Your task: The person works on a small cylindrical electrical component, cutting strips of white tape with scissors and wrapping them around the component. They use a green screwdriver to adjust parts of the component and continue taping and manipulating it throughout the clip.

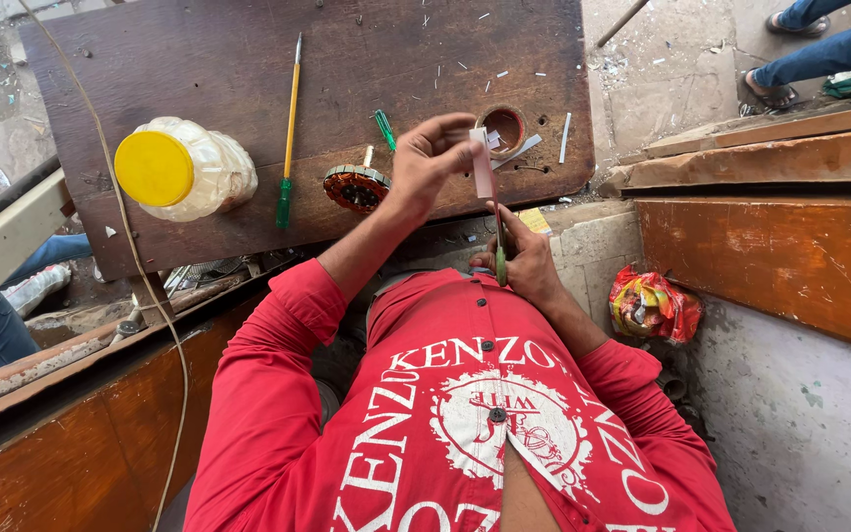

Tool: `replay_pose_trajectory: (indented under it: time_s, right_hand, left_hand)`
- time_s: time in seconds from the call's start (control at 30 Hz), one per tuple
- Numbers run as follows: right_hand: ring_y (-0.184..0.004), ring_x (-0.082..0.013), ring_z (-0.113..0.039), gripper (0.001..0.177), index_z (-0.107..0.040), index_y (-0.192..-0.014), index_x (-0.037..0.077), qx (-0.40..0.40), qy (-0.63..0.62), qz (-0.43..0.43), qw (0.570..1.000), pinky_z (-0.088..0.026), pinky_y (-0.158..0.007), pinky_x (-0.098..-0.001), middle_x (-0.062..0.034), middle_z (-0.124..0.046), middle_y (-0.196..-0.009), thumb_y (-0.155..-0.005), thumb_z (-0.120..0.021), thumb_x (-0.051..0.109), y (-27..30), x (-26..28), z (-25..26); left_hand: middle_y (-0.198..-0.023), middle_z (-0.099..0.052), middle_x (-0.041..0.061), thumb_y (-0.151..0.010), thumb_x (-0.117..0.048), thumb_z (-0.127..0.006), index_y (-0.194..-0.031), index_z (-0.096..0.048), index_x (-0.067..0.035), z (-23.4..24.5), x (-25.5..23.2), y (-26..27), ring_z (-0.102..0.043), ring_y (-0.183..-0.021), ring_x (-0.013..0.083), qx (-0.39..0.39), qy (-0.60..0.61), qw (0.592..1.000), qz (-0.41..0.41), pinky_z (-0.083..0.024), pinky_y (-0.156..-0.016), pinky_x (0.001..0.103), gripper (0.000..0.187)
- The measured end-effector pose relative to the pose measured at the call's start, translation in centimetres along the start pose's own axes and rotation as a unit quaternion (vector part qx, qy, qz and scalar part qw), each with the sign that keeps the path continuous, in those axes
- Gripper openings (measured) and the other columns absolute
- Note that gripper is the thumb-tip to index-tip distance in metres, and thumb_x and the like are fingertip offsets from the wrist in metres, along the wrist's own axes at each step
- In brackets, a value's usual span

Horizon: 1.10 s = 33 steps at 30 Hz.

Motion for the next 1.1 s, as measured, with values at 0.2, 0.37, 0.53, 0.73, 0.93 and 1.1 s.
replay_pose_trajectory:
  time_s: [0.2,0.37,0.53,0.73,0.93,1.1]
  right_hand:
    - [-0.074,-0.006,-0.064,0.097,-0.041,-0.155,0.001,-0.006,-0.044,0.036,0.998,-0.054,-0.065,-0.0233,-0.0007,-0.063,-0.081,-0.076,-0.091,0.024,-0.2,1.2,0.8]
    - [-0.073,-0.0074,-0.063,0.09,-0.043,-0.156,0.001,-0.036,-0.016,0.014,0.999,-0.053,-0.064,-0.0238,-0.0029,-0.064,-0.08,-0.081,-0.089,0.022,0.5,0.7,1.2]
    - [-0.074,-0.0111,-0.066,0.074,-0.048,-0.151,0.004,-0.089,-0.091,-0.002,0.992,-0.052,-0.064,-0.0237,-0.0056,-0.07,-0.085,-0.086,-0.083,0.011,-0.1,-0.5,1.9]
    - [-0.081,-0.0125,-0.07,0.065,-0.049,-0.148,0.003,-0.099,-0.173,-0.001,0.98,-0.055,-0.067,-0.0234,-0.0068,-0.072,-0.094,-0.089,-0.077,-0.001,-1.8,-3.2,4.1]
    - [-0.078,-0.0172,-0.072,0.061,-0.048,-0.144,0.003,-0.164,-0.161,0.004,0.973,-0.062,-0.067,-0.0284,-0.0079,-0.073,-0.095,-0.09,-0.076,-0.001,-4.3,-4.8,4.6]
    - [-0.082,-0.0328,-0.073,0.065,-0.052,-0.144,0.013,-0.169,0.307,0.164,0.922,-0.057,-0.072,-0.0445,-0.017,-0.072,-0.094,-0.086,-0.081,0.006,-9.5,-3.3,5.5]
  left_hand:
    - [-0.109,-0.077,0.014,-0.093,-0.003,-0.075,-0.125,-0.068,0.004,-1.3,1.3,0.6,-0.076,-0.095,0.0198,0.025,0.022,0.999,0.016,-0.067,-0.084,0.037,0.033]
    - [-0.109,-0.077,0.015,-0.094,-0.002,-0.075,-0.124,-0.069,0.004,-1.6,3.0,0.7,-0.076,-0.095,0.0207,0.034,0.047,0.998,0.029,-0.067,-0.086,0.039,0.03]
    - [-0.111,-0.076,0.014,-0.098,-0.005,-0.074,-0.125,-0.071,0.007,-1.8,4.3,1.6,-0.072,-0.098,0.0167,0.071,-0.057,0.995,0.026,-0.062,-0.088,0.034,0.029]
    - [-0.105,-0.076,0.01,-0.092,-0.008,-0.072,-0.127,-0.064,0.002,-2.2,8.4,4.9,-0.073,-0.085,0.0138,0.15,-0.112,0.97,0.157,-0.062,-0.076,0.029,0.037]
    - [-0.097,-0.074,0.014,-0.095,-0.006,-0.07,-0.12,-0.069,0.005,3.8,15.6,5.9,-0.073,-0.076,0.0178,-0.057,-0.007,0.968,0.243,-0.059,-0.064,0.03,0.028]
    - [-0.099,-0.074,0.016,-0.097,-0.003,-0.064,-0.12,-0.067,0.006,8.6,22.5,5.1,-0.075,-0.077,0.0185,-0.2,0.026,0.964,0.171,-0.062,-0.064,0.029,0.024]
Point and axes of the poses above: each hand's wrist, its own y-axis away from the middle knuckle, its own z-axis out of the back of the hand, x = y × z, the point moved 7 cm from there along -y, towards the middle knuckle
